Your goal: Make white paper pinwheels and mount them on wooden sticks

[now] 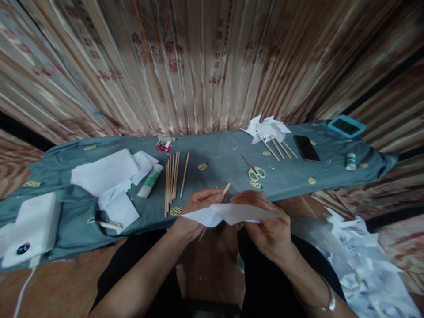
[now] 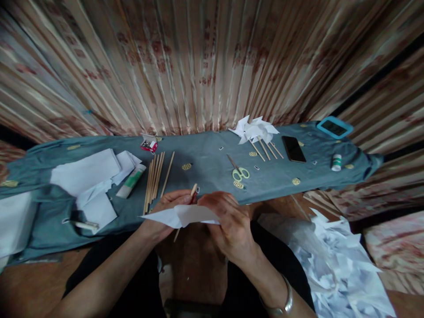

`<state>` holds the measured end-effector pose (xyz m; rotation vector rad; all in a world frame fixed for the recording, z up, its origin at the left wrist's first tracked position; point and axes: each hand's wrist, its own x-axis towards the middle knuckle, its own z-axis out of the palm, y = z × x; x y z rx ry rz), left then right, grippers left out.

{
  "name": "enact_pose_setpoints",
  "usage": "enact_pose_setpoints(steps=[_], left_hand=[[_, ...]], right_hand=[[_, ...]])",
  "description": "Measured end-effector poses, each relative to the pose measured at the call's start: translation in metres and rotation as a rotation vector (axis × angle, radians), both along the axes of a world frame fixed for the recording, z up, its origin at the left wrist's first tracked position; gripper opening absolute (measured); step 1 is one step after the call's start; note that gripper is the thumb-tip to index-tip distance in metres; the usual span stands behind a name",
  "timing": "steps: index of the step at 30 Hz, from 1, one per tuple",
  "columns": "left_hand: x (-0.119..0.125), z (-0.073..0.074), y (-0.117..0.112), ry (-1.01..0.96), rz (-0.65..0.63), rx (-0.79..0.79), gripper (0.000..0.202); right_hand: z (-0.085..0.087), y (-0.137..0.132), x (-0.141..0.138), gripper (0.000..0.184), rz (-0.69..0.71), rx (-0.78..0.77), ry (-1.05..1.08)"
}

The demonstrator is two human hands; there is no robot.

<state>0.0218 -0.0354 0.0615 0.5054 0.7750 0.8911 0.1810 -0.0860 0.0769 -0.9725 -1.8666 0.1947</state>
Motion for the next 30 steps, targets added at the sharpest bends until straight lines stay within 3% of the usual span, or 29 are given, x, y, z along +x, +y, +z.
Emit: enact_pose_setpoints(steps=[15,24,30], left_hand=[[0.003,-0.009,0.005,0.108,-0.017,0.091,0.027],[0.001,-0.008,0.007,0.184,0.008,0.267,0.014],[-0.005,-0.01,0.012,0.198,0.072,0.365,0.012]], right_hand=[[0.004,0.005,-0.004,0.032,-0.074,0.044,-0.013],[-0.002,0.001,0.0,0.034,-0.081,0.074,0.014],[0.004,-0.001,0.002,0.034,-0.047,0.063,-0.035]])
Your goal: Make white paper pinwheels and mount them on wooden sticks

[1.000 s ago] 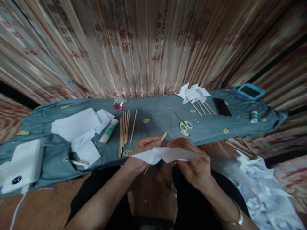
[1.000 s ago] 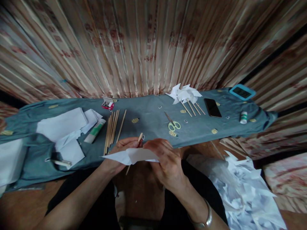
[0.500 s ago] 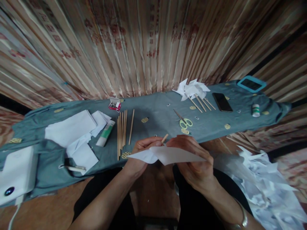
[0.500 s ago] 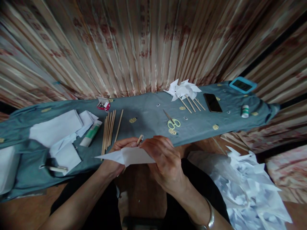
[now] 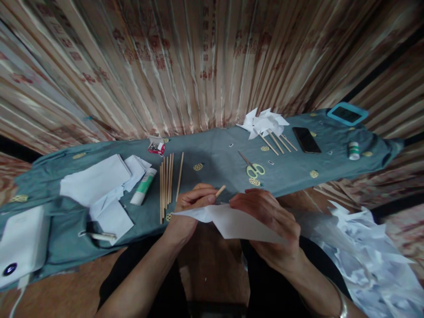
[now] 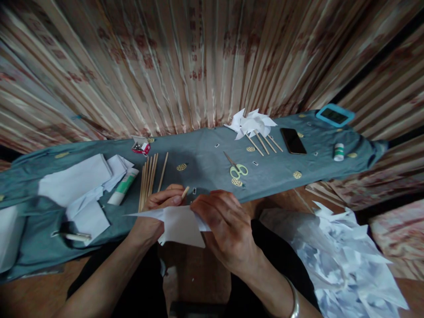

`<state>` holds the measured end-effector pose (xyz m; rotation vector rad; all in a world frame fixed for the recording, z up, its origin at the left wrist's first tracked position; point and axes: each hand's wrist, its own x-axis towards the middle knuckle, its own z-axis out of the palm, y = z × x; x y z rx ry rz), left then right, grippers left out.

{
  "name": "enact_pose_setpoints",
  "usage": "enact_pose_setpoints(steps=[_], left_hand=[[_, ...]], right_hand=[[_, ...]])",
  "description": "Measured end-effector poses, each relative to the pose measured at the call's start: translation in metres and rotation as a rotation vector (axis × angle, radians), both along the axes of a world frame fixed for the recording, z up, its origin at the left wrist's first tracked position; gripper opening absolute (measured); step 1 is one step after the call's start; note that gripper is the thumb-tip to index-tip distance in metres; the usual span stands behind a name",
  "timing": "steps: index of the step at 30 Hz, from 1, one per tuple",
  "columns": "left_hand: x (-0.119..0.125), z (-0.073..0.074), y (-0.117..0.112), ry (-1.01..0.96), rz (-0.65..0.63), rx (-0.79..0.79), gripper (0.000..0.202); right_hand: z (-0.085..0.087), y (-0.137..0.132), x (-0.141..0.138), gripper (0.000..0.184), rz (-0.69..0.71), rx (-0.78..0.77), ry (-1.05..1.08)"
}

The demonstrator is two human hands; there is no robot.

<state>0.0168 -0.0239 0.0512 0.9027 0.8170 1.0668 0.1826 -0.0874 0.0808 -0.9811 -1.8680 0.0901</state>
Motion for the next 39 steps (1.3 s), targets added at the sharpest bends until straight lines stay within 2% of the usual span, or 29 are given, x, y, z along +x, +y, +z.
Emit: enact_pose_setpoints(steps=[3,7,10,23,31,39], left_hand=[[-0.0024,-0.0002,0.0015,0.008,-0.011,-0.003,0.015],[-0.0005,-0.0001,-0.0003,0.041,-0.094,-0.125,0.023],[0.0027,-0.0001,-0.0025,0.058,-0.095,-0.181,0.024],[-0.0016,-0.0015,-0.0057,0.164,-0.114,-0.066,0.009],[-0.0012,-0.0003,-0.006,0.111,-0.13,-0.07,0.009],[-0.0025,-0.0038,-0.0052,0.126,-0.139,-0.02,0.009]], right_hand=[[0.0029,0.0,-0.0012,0.035,0.016,0.017,-0.027],[0.0034,0.0002,-0.0015,0.032,0.015,0.021,-0.032],[0.003,0.0002,0.0001,0.029,0.012,0.0,-0.014],[-0.0055,0.0018,0.0018,0.031,-0.046,-0.017,0.012],[-0.0016,0.0026,0.0007,0.027,-0.053,0.031,-0.021],[-0.0006,0.0016,0.0025,0.028,-0.03,-0.007,-0.003]])
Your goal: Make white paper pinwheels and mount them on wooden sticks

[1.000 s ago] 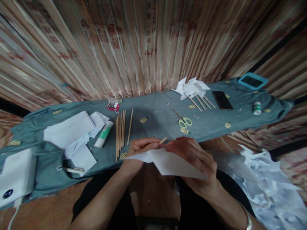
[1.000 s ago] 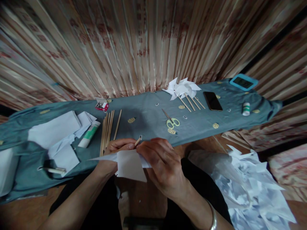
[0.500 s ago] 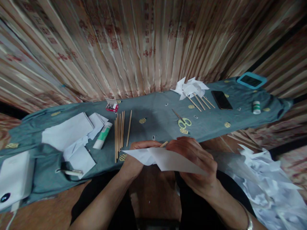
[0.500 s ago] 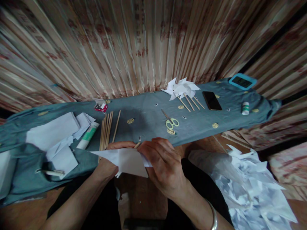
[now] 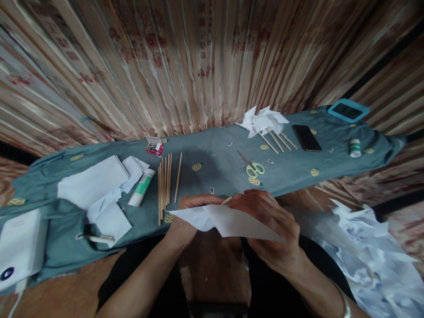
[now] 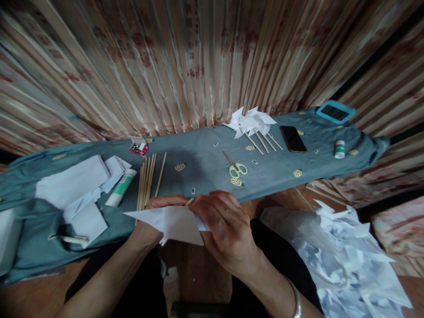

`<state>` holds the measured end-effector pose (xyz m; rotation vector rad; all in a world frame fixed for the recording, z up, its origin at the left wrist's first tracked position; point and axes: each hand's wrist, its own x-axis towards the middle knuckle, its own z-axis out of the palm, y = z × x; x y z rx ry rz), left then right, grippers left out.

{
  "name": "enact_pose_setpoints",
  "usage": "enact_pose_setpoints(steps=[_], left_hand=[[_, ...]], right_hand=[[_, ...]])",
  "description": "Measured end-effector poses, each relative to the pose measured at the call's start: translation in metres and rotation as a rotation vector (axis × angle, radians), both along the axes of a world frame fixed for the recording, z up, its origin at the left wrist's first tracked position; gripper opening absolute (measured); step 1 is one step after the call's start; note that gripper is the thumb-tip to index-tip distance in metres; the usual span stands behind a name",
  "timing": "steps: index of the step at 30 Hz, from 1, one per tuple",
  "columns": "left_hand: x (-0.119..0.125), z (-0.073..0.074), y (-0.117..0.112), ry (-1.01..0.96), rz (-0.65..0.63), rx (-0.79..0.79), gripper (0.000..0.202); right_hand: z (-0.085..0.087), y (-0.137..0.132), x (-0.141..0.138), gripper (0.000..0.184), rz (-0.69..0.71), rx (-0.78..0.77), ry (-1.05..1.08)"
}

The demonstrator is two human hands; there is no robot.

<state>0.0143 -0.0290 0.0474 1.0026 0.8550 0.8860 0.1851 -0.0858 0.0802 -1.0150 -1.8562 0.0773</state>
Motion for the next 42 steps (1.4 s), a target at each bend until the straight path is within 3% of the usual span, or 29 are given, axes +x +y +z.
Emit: enact_pose_setpoints(steps=[6,11,15,21,27,32,42], left_hand=[[-0.003,-0.004,0.002,0.043,-0.02,0.076,0.01],[-0.003,-0.011,0.0,0.05,-0.001,0.04,0.018],[0.003,-0.028,-0.003,0.0,0.141,-0.057,0.013],[0.008,-0.05,-0.012,-0.089,0.266,-0.226,0.019],[0.008,-0.058,-0.038,-0.125,0.376,-0.368,0.009],[0.009,-0.07,-0.056,-0.191,0.472,-0.468,0.013],[0.019,-0.069,-0.048,-0.369,0.612,-0.633,0.021]], right_hand=[[0.0,0.0,-0.001,0.017,-0.036,-0.19,0.152],[-0.002,0.009,-0.001,0.006,-0.046,-0.575,0.42],[-0.013,0.023,-0.001,0.024,-0.002,-0.825,0.572],[-0.04,0.042,-0.003,0.039,0.059,-1.026,0.717],[-0.054,0.049,-0.005,0.042,0.128,-1.217,0.596],[-0.06,0.06,-0.006,0.036,0.214,-1.317,0.305],[-0.049,0.115,-0.016,0.023,0.352,-1.258,-0.36]])
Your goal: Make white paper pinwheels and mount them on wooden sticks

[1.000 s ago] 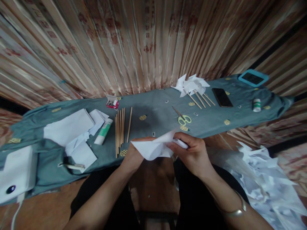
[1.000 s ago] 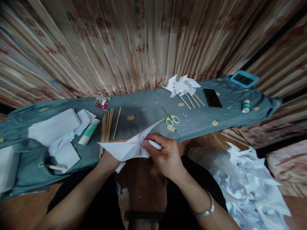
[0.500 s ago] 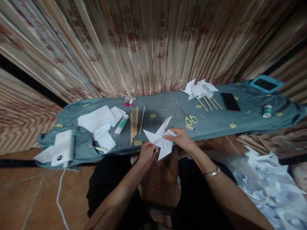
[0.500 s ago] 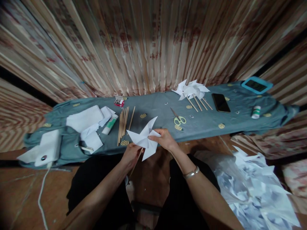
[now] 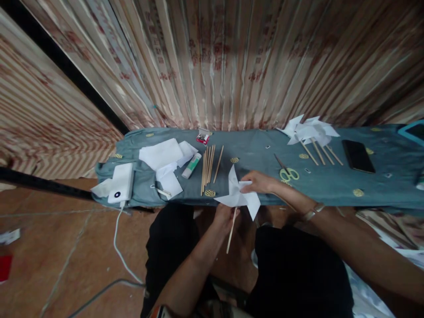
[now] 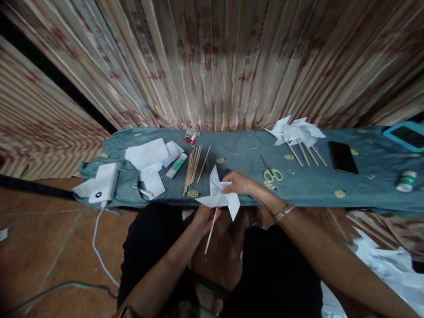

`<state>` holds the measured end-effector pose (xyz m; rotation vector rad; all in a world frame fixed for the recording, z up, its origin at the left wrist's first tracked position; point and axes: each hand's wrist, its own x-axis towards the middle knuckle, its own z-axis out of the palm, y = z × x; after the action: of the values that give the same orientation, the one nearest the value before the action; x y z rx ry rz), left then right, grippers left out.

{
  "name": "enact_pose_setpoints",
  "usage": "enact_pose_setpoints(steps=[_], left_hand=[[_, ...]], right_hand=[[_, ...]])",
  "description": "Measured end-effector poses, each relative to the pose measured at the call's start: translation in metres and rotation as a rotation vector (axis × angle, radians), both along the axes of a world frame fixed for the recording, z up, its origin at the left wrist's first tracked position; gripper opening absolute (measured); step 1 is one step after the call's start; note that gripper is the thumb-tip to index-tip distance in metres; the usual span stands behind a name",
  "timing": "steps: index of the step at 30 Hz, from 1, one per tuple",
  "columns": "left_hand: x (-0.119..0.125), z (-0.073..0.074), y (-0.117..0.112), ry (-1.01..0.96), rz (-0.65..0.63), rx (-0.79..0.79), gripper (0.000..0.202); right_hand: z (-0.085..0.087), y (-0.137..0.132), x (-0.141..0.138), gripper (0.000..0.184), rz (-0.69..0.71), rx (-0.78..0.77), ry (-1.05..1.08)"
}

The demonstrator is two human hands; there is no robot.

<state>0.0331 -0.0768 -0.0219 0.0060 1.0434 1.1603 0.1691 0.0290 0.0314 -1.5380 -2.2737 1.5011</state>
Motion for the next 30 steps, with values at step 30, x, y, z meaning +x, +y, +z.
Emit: enact_pose_setpoints(steps=[30], left_hand=[[0.004,0.0,-0.002,-0.127,0.07,-0.185,0.032]], right_hand=[[0.003,0.026,-0.025,0.006,0.332,0.009,-0.191]])
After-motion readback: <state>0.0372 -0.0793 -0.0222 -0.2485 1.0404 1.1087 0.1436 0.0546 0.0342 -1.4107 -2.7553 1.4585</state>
